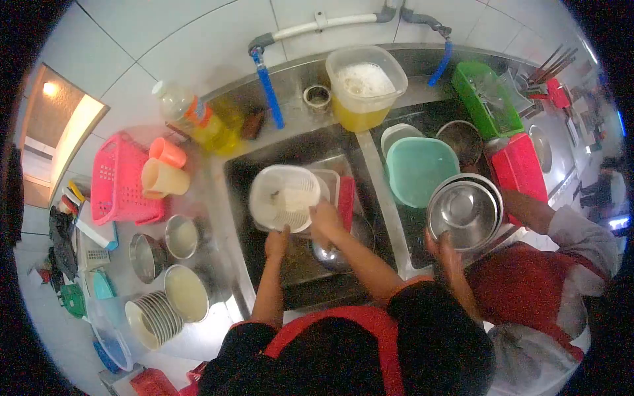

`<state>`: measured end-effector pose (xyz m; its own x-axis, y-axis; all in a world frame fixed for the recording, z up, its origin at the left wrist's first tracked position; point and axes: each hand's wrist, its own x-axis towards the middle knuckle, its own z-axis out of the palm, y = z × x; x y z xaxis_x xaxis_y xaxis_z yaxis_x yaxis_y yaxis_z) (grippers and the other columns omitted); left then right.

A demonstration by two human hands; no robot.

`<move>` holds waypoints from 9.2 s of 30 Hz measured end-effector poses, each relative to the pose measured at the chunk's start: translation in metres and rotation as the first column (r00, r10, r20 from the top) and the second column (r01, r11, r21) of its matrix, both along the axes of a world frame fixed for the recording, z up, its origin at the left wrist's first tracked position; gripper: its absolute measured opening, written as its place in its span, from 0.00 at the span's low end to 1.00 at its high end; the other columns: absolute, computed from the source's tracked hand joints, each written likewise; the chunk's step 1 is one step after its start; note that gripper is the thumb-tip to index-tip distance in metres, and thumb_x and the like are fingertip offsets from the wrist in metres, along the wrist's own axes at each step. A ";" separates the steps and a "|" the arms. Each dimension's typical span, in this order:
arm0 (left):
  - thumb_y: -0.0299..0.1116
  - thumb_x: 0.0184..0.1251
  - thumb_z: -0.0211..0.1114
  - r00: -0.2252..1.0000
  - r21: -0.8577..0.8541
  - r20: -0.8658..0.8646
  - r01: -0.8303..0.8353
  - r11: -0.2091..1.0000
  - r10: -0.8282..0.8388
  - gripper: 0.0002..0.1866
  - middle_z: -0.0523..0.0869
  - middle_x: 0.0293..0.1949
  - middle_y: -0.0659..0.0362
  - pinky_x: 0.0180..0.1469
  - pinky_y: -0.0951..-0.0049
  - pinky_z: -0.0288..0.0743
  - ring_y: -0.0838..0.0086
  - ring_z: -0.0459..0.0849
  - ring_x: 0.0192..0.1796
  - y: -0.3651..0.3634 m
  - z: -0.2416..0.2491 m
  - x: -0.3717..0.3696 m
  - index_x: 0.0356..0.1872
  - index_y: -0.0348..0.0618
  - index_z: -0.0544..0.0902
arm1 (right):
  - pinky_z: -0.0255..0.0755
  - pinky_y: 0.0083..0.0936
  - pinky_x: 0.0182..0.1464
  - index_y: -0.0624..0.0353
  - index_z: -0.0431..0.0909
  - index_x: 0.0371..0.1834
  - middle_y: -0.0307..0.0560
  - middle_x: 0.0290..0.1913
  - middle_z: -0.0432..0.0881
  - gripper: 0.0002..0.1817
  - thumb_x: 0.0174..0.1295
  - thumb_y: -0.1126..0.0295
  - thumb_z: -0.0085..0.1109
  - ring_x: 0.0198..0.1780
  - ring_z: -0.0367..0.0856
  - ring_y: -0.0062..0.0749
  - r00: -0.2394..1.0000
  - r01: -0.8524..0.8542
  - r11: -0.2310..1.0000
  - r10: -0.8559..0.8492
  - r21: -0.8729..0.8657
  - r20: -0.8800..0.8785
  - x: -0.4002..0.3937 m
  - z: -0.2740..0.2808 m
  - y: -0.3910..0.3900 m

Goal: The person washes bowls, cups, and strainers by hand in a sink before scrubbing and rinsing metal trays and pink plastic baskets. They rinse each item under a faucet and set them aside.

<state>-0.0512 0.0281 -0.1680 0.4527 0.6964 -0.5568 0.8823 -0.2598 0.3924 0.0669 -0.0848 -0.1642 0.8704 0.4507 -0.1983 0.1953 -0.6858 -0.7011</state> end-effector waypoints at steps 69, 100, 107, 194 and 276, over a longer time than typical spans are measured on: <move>0.28 0.50 0.48 0.782 -0.093 0.623 0.083 0.992 -0.007 0.23 0.74 0.39 0.37 0.46 0.56 0.64 0.45 0.72 0.44 -0.027 0.043 0.008 0.51 0.34 0.64 | 0.69 0.32 0.31 0.63 0.74 0.28 0.52 0.22 0.76 0.12 0.44 0.66 0.59 0.28 0.76 0.43 0.959 -0.282 0.923 0.263 0.262 0.106 0.050 0.025 0.058; 0.29 0.62 0.47 0.538 -0.251 0.810 -0.043 0.967 0.234 0.20 0.69 0.52 0.48 0.53 0.71 0.61 0.67 0.69 0.53 -0.012 0.139 -0.026 0.55 0.34 0.61 | 0.58 0.39 0.46 0.52 0.71 0.42 0.47 0.46 0.69 0.17 0.46 0.68 0.48 0.48 0.66 0.39 0.539 -0.682 0.706 0.661 -0.189 0.522 -0.045 0.125 -0.002; 0.18 0.51 0.47 0.719 0.192 0.680 0.011 0.981 -0.141 0.22 0.75 0.44 0.43 0.49 0.66 0.65 0.53 0.74 0.48 -0.040 0.140 -0.026 0.52 0.34 0.64 | 0.60 0.33 0.41 0.49 0.73 0.34 0.36 0.34 0.71 0.11 0.46 0.68 0.46 0.40 0.69 0.28 0.295 -0.243 0.856 0.513 -0.456 0.806 0.026 0.122 -0.013; 0.28 0.52 0.54 0.554 -0.963 0.201 -0.038 0.265 0.808 0.22 0.75 0.39 0.55 0.36 0.72 0.77 0.69 0.76 0.34 -0.036 -0.052 -0.035 0.50 0.41 0.62 | 0.67 0.32 0.38 0.62 0.73 0.30 0.53 0.30 0.74 0.15 0.37 0.70 0.61 0.34 0.73 0.45 0.982 -0.167 0.935 0.130 0.314 0.137 0.070 0.073 -0.067; 0.30 0.59 0.47 0.982 0.490 -0.092 0.191 0.851 -0.168 0.12 0.73 0.42 0.50 0.45 0.67 0.72 0.60 0.73 0.45 0.140 -0.123 0.071 0.42 0.40 0.71 | 0.68 0.45 0.36 0.65 0.67 0.38 0.63 0.28 0.75 0.17 0.48 0.64 0.49 0.34 0.75 0.56 0.985 -0.164 0.973 0.153 -0.162 -0.076 0.056 0.004 0.013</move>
<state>0.0201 0.1684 -0.2910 0.5799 0.7938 -0.1833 0.8147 -0.5647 0.1321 0.1228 -0.0714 -0.1607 0.7740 0.5378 -0.3342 0.2701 -0.7579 -0.5938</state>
